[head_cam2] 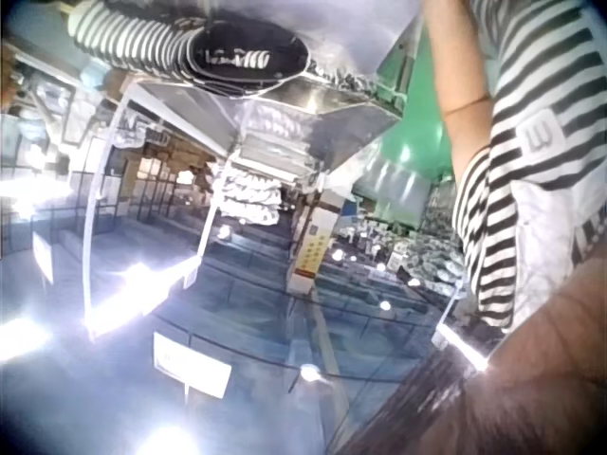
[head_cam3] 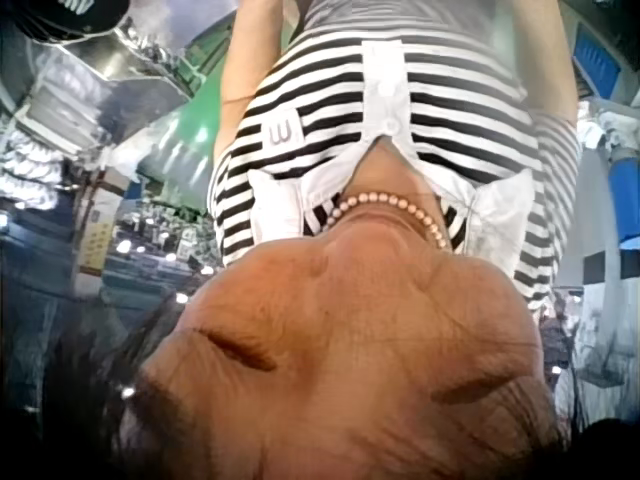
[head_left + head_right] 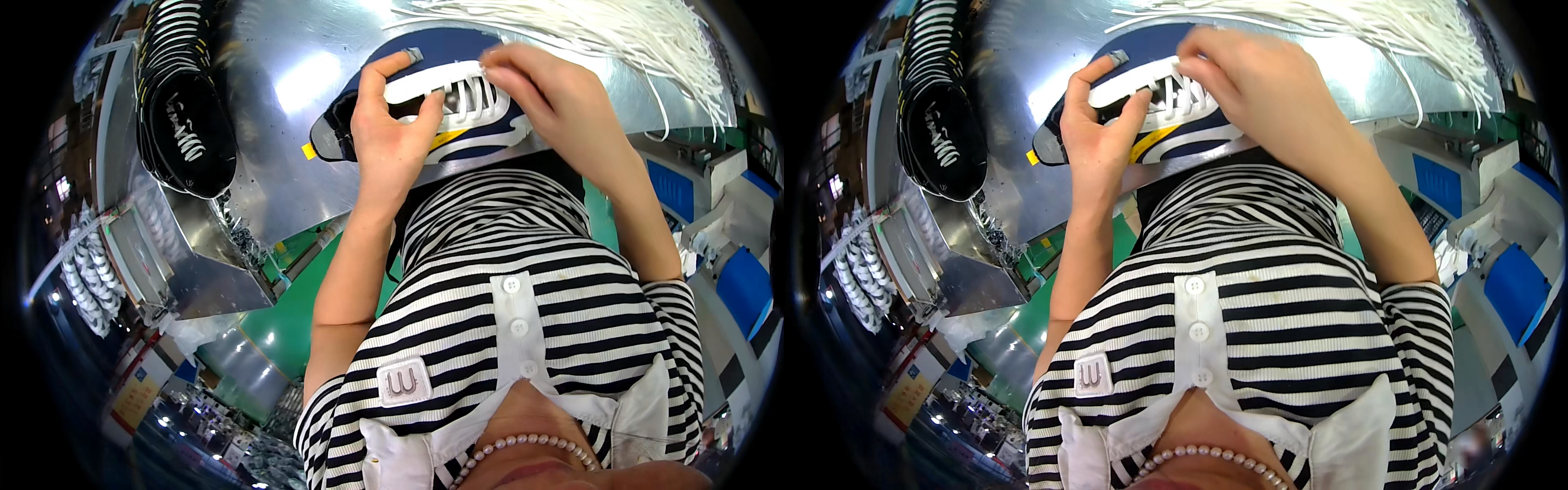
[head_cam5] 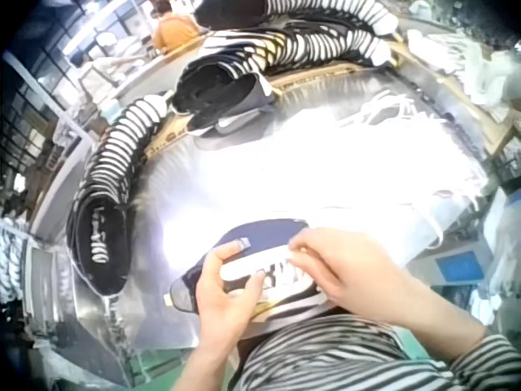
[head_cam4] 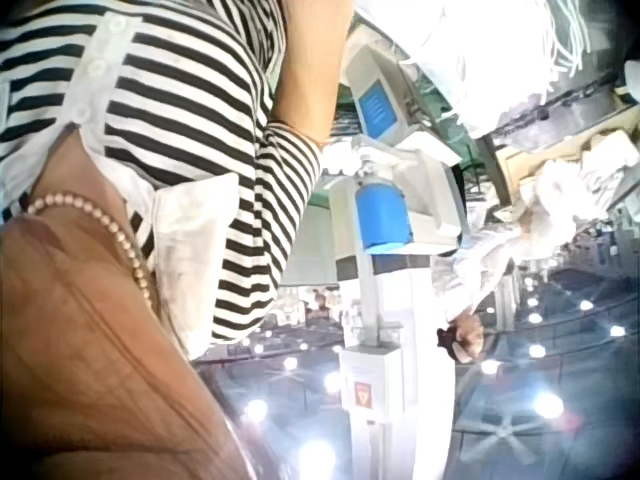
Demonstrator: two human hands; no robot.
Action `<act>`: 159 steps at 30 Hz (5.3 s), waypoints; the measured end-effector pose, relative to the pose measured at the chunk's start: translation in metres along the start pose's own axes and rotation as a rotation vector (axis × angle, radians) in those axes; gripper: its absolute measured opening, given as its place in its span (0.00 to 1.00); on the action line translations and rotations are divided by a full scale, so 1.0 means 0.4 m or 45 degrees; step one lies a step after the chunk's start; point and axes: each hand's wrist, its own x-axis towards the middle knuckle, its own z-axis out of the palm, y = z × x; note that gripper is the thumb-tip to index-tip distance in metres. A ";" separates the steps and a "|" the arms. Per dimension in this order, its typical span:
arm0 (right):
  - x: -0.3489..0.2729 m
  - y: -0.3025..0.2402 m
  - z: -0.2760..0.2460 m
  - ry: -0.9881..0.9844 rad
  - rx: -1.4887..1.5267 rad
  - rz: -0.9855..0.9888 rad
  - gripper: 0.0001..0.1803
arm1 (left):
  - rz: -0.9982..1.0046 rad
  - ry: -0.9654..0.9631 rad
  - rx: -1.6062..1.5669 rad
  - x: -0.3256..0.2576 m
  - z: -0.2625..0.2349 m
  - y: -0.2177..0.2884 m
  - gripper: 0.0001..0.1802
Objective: The person laces several blue and white athletic shoes by hand. The person pulls white laces through the eyelets of each shoe, uses a small tool to push the laces into the shoe, and then stacks the laced shoes together.
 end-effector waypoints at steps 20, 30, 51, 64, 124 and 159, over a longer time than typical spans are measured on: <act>0.069 0.002 0.069 0.101 0.020 -0.441 0.12 | -0.428 -0.288 -0.242 0.050 -0.065 0.109 0.28; -0.005 -0.114 0.049 -0.099 0.722 -0.260 0.11 | -0.334 -0.211 -0.124 0.113 -0.054 0.104 0.20; -0.005 -0.099 0.105 0.092 1.090 0.557 0.08 | 0.267 -0.192 0.671 -0.019 -0.118 0.159 0.16; -0.037 -0.104 0.068 -0.057 0.767 0.482 0.10 | 0.206 -0.090 0.826 -0.003 -0.084 0.142 0.18; 0.138 -0.119 0.122 -0.292 1.373 0.271 0.04 | -0.487 0.283 -1.569 -0.112 -0.198 0.090 0.22; 0.463 0.147 -0.312 0.110 -0.120 -0.255 0.10 | 0.630 -0.026 1.333 0.890 0.022 0.074 0.14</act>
